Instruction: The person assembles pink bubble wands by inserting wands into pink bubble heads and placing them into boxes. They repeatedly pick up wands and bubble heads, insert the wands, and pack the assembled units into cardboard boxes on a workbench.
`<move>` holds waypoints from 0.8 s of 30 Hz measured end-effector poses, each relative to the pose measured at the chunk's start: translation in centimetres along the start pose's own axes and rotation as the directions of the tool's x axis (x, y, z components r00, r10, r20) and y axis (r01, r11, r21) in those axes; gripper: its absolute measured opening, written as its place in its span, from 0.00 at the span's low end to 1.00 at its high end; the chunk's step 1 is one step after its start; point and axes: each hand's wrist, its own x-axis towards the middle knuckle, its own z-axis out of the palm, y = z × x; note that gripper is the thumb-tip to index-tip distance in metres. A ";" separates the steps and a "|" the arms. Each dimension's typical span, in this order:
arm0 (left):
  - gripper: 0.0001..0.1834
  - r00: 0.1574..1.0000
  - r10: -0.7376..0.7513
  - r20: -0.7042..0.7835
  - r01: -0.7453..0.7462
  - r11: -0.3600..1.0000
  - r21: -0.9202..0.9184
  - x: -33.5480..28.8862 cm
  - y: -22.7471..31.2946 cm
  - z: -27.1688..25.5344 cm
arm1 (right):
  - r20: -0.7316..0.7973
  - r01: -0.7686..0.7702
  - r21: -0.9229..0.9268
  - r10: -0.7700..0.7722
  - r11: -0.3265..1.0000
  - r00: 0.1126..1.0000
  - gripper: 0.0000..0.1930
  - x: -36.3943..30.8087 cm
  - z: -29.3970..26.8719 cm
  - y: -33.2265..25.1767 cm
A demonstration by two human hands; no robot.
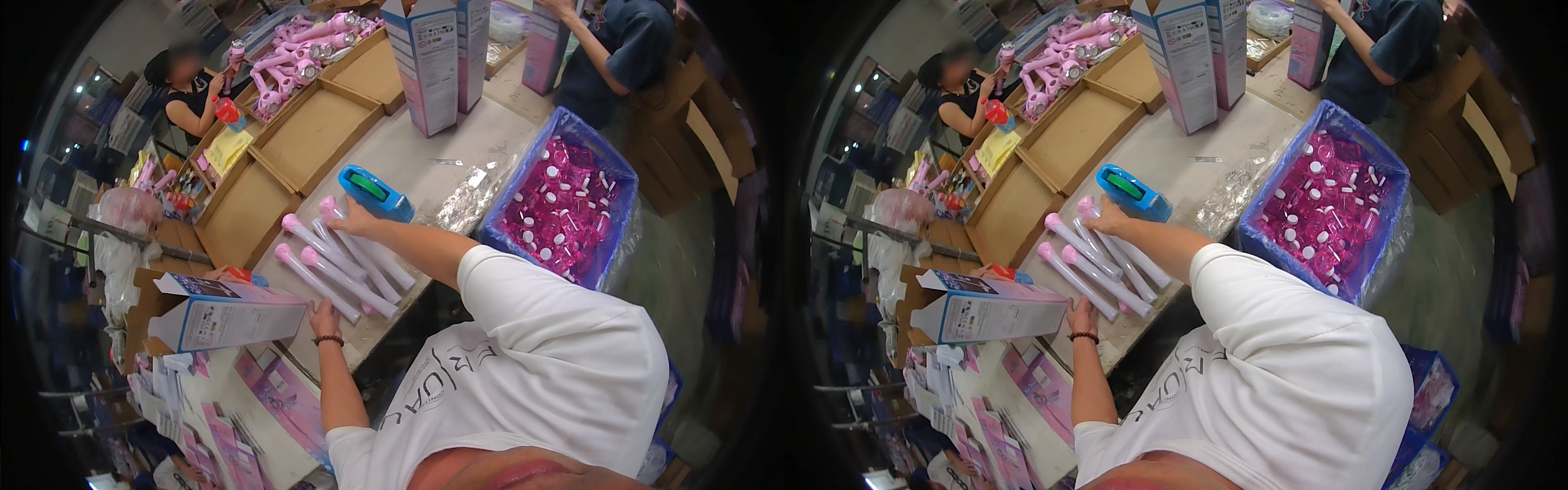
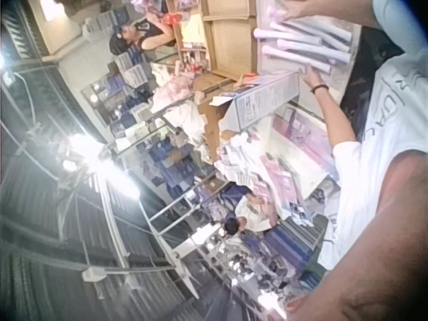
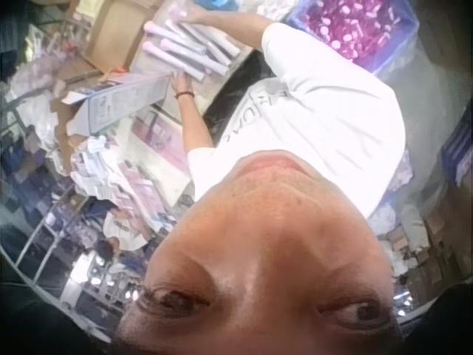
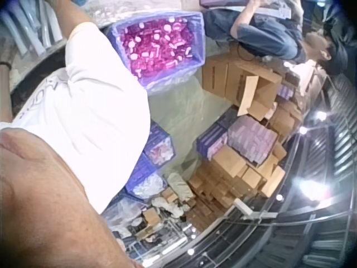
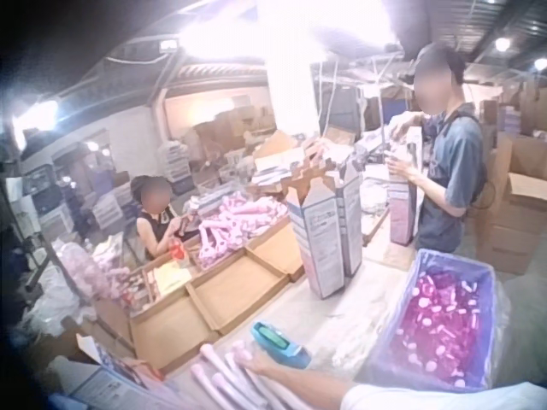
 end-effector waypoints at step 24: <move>0.27 0.975 0.063 -0.215 0.095 0.751 0.654 -27.4 -22.5 -9.5 | 0.877 0.837 -0.407 -0.100 0.367 0.471 0.18 -21.1 -18.9 18.2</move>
